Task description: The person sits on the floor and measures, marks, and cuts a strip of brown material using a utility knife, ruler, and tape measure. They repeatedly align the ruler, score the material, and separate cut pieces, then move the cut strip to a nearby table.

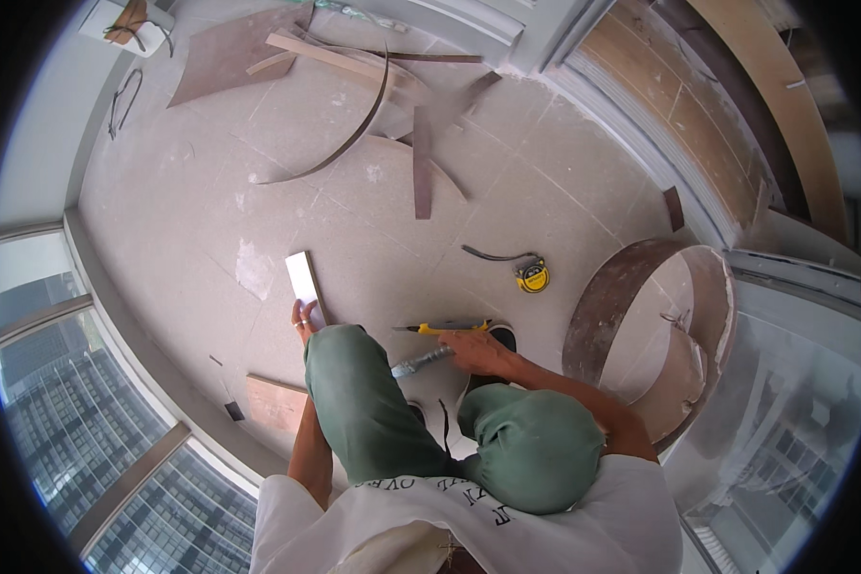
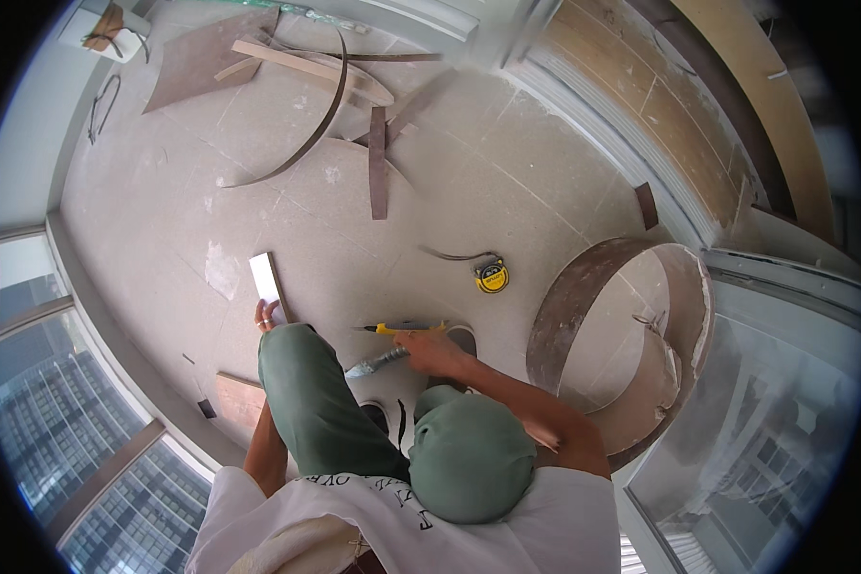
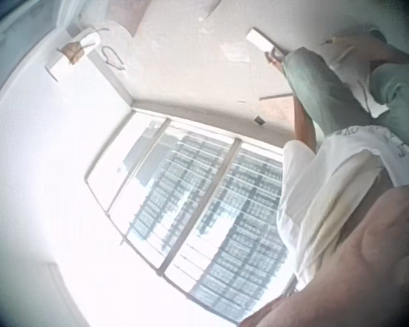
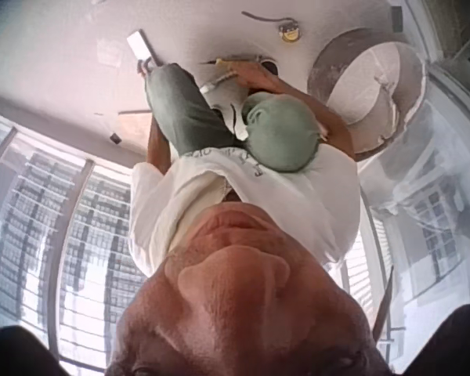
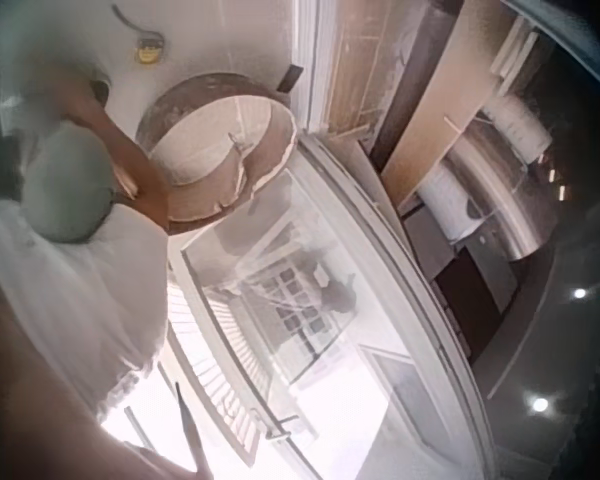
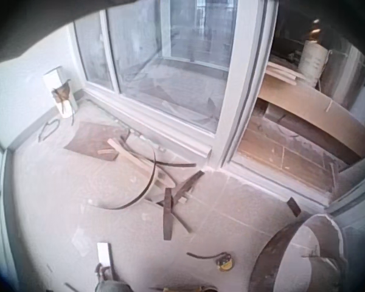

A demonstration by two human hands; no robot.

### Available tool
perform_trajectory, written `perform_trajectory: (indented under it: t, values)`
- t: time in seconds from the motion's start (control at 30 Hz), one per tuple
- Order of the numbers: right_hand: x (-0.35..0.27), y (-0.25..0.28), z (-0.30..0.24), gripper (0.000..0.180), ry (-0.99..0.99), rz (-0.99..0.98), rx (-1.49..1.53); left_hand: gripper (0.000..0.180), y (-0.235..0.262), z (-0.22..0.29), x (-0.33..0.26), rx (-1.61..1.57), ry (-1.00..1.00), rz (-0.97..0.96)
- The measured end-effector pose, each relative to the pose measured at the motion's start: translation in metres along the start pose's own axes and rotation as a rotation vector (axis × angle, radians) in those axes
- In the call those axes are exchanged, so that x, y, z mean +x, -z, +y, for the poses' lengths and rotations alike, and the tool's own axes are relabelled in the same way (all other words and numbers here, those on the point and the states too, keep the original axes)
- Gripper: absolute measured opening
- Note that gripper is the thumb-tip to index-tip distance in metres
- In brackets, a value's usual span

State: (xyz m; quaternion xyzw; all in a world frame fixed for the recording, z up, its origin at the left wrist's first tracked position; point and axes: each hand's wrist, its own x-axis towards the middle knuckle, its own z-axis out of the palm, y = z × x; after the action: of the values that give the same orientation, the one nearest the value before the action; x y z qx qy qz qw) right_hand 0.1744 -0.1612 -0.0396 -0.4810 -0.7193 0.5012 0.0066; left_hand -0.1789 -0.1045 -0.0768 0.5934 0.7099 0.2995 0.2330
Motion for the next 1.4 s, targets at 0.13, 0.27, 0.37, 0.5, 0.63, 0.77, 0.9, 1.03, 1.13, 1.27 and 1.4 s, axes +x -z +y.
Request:
perform_trajectory:
  t: [0.13, 0.27, 0.37, 0.5, 0.63, 0.77, 0.9, 1.03, 1.13, 1.27, 1.4]
  values:
    - [-0.009, 0.053, 0.018, 0.032, -0.016, 0.021, -0.054, 0.054, 0.000, 0.000, 0.002, -0.011, 0.039, 0.024]
    - [-0.003, 0.056, 0.039, 0.031, 0.051, 0.143, -0.057, 0.051, 0.003, 0.005, 0.007, -0.020, 0.049, 0.026]
    - [0.003, 0.055, 0.041, 0.026, 0.062, 0.226, 0.058, 0.050, 0.002, 0.015, 0.017, -0.022, 0.039, 0.004]
    - [0.007, 0.118, 0.068, 0.027, 0.176, 0.524, -0.006, 0.048, 0.001, 0.030, 0.002, -0.152, 0.089, -0.072]
    - [-0.020, 0.254, 0.154, 0.021, -0.242, 0.779, -0.177, 0.046, 0.007, 0.063, -0.021, -0.301, 0.172, -0.154]
    - [-0.096, 0.351, 0.282, 0.038, -0.922, 0.737, -0.473, 0.044, 0.004, 0.089, -0.016, -0.395, 0.245, -0.206]
    - [-0.152, 0.364, 0.373, 0.072, -1.442, 0.552, -0.250, 0.045, 0.000, 0.061, -0.006, -0.871, 0.381, -0.185]
    - [-0.156, 0.359, 0.425, 0.078, -1.354, 0.581, -0.274, 0.040, -0.002, 0.014, -0.011, -0.818, 0.506, -0.112]
    - [-0.140, 0.367, 0.422, 0.078, -1.358, 0.541, -0.338, 0.037, 0.004, 0.006, -0.006, -0.825, 0.532, -0.115]
    - [-0.153, 0.371, 0.401, 0.053, -1.247, 0.463, -0.474, 0.039, -0.007, 0.053, 0.023, -0.137, 0.269, -0.236]
    - [-0.097, 0.360, 0.304, 0.027, -0.780, 0.421, -0.526, 0.046, -0.001, 0.040, 0.049, 0.182, -0.091, -0.180]
